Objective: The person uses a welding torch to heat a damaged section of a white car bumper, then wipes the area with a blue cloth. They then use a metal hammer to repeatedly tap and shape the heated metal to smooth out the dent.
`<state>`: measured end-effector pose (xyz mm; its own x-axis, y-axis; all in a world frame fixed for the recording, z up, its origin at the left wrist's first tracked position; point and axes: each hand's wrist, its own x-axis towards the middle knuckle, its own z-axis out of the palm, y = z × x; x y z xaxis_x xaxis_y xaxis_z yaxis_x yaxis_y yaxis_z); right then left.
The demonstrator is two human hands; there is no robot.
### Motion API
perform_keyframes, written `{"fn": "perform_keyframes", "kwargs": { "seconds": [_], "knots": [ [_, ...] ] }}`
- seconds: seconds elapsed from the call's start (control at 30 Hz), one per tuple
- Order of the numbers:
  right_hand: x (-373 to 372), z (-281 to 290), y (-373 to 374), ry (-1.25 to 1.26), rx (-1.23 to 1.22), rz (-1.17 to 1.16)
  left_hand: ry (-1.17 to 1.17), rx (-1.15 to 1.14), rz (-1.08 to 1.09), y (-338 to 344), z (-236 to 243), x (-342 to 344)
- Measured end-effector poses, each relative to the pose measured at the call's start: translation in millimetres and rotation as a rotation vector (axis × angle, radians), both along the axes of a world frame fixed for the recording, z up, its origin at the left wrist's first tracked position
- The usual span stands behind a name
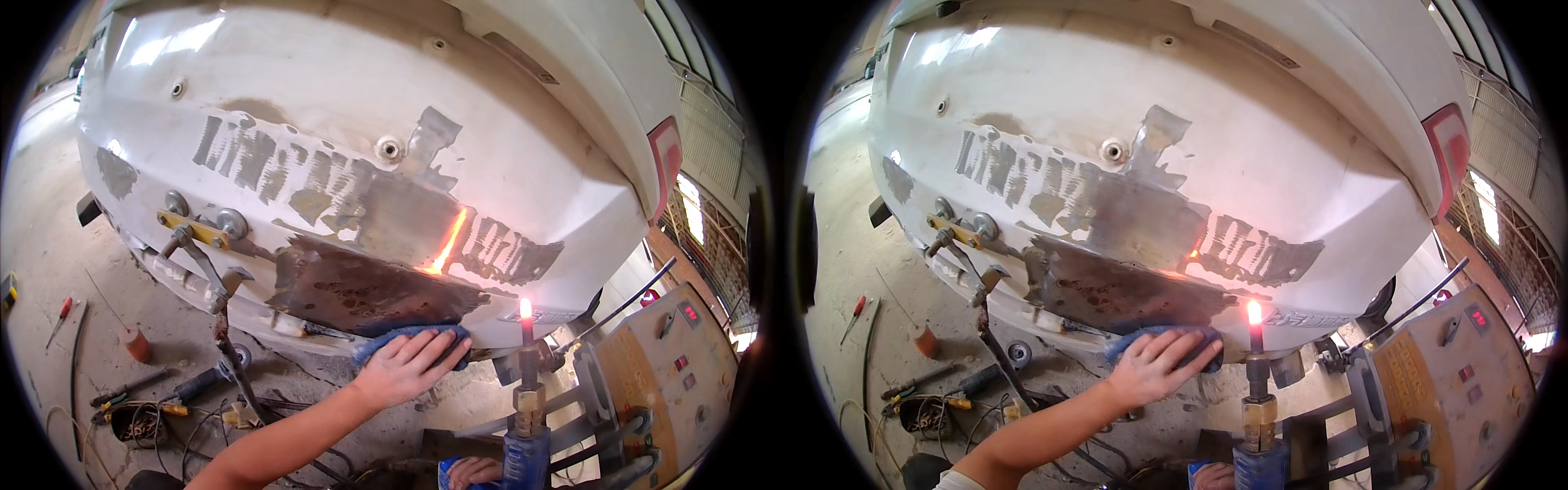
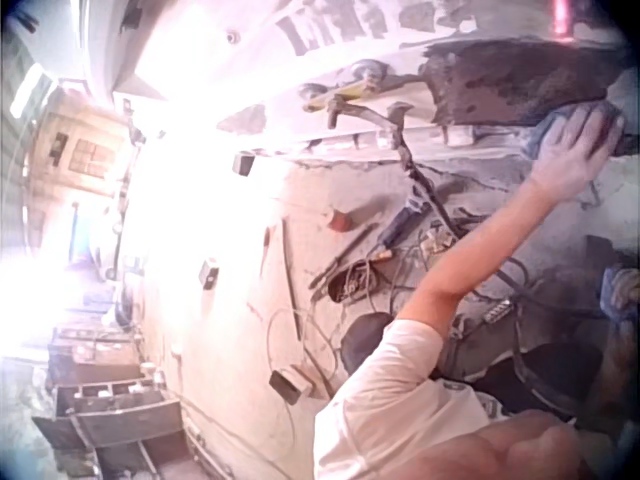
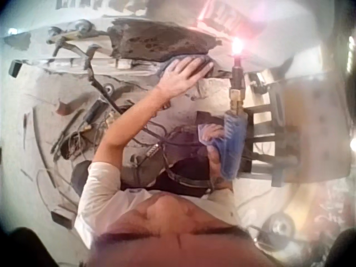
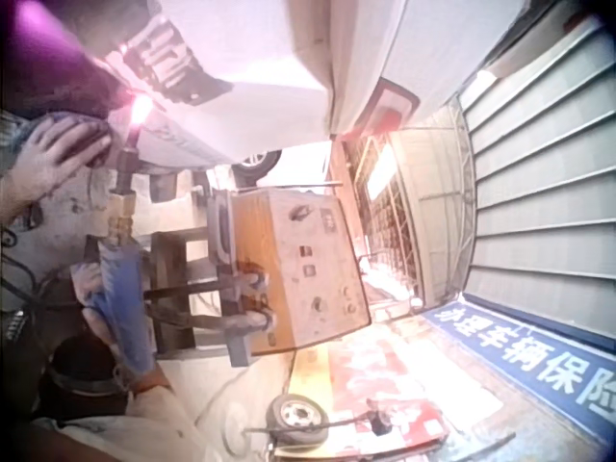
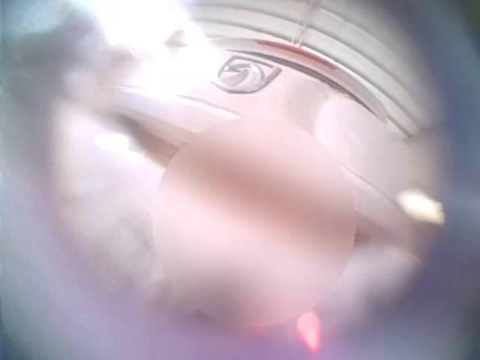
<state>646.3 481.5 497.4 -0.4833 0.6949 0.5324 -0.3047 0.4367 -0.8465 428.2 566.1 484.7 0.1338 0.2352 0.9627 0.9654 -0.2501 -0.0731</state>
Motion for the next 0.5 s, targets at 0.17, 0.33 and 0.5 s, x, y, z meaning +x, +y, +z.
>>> {"fn": "perform_keyframes", "kwargs": {
  "seconds": [0.17,0.33,0.5],
  "knots": [
    [1.3,2.2,-1.8,0.015,0.024,-0.024,-0.254,0.281,0.001,-10.5,-1.4,-38.0],
    [1.6,4.3,2.5,0.013,0.043,-0.055,-0.528,0.516,0.228,-2.3,19.0,-46.0],
    [-5.6,6.3,-7.9,-0.016,0.060,-0.040,-0.006,-0.029,-0.015,-3.6,-13.6,-6.5]
  ]
}}
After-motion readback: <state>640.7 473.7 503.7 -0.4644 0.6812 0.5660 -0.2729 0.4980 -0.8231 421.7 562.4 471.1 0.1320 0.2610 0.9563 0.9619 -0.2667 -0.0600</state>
